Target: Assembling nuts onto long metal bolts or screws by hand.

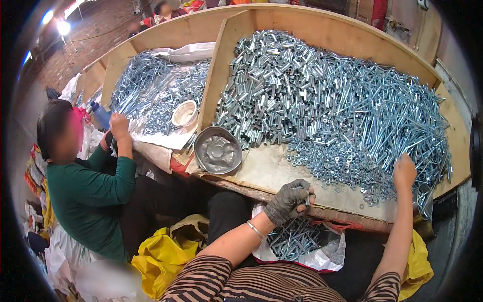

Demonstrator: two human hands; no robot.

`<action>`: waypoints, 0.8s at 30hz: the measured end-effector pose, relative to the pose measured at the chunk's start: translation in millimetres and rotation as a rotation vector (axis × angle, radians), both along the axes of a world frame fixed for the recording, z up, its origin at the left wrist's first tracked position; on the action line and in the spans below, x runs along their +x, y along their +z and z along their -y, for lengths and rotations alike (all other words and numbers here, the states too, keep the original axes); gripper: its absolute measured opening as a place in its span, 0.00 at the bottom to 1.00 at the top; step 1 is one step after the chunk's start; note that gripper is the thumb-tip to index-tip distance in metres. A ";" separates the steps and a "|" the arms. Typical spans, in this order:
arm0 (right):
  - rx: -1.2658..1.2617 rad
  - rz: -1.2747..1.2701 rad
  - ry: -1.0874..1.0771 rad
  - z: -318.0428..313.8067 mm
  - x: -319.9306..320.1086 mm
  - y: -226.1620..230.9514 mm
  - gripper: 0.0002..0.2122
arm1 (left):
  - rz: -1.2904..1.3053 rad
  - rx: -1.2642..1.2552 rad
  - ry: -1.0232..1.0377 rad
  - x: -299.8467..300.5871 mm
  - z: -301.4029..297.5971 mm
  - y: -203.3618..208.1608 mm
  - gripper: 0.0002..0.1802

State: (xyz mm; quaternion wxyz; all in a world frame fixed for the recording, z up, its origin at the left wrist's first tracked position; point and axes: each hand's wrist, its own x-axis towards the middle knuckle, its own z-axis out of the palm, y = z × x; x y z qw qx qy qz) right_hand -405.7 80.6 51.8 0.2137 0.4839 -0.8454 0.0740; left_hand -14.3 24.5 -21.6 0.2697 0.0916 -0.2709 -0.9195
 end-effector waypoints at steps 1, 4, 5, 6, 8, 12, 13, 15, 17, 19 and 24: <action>-0.184 -0.031 0.024 -17.6 1.7 5.0 0.05 | -0.006 -0.003 -0.019 -2.6 -0.3 2.9 0.16; -0.573 0.141 0.182 -37.0 40.4 23.1 0.04 | 0.002 -0.043 0.007 1.3 -3.2 5.0 0.19; -0.768 0.337 0.293 -40.9 62.1 30.0 0.03 | 0.042 -0.439 0.222 -2.6 -6.6 -1.8 0.19; -0.772 0.330 0.294 -47.2 81.3 34.0 0.03 | 0.079 -0.833 0.434 -6.3 -8.2 -5.5 0.18; -0.844 0.592 0.303 -60.3 118.0 36.7 0.02 | 0.060 -0.960 0.514 -7.6 -7.6 -5.7 0.18; -0.644 0.678 0.407 -70.3 167.0 -6.6 0.04 | -0.033 -0.002 0.104 1.1 -7.5 3.5 0.19; -0.596 0.538 0.414 -67.3 176.7 -21.9 0.05 | -0.036 -0.006 0.104 2.2 -7.0 5.3 0.19; -0.478 0.604 0.337 -64.9 188.0 -46.1 0.07 | -0.017 0.089 0.112 2.7 -5.5 8.5 0.21; -0.439 0.570 0.355 -55.4 189.8 -60.1 0.06 | 0.020 0.078 0.128 4.3 -4.5 9.6 0.21; -0.418 0.592 0.358 -49.0 186.2 -68.7 0.07 | 0.059 0.069 0.146 8.2 -6.3 12.4 0.22; -0.417 0.592 0.408 -64.3 194.0 -64.6 0.07 | -0.028 0.127 0.125 16.1 -20.0 17.4 0.23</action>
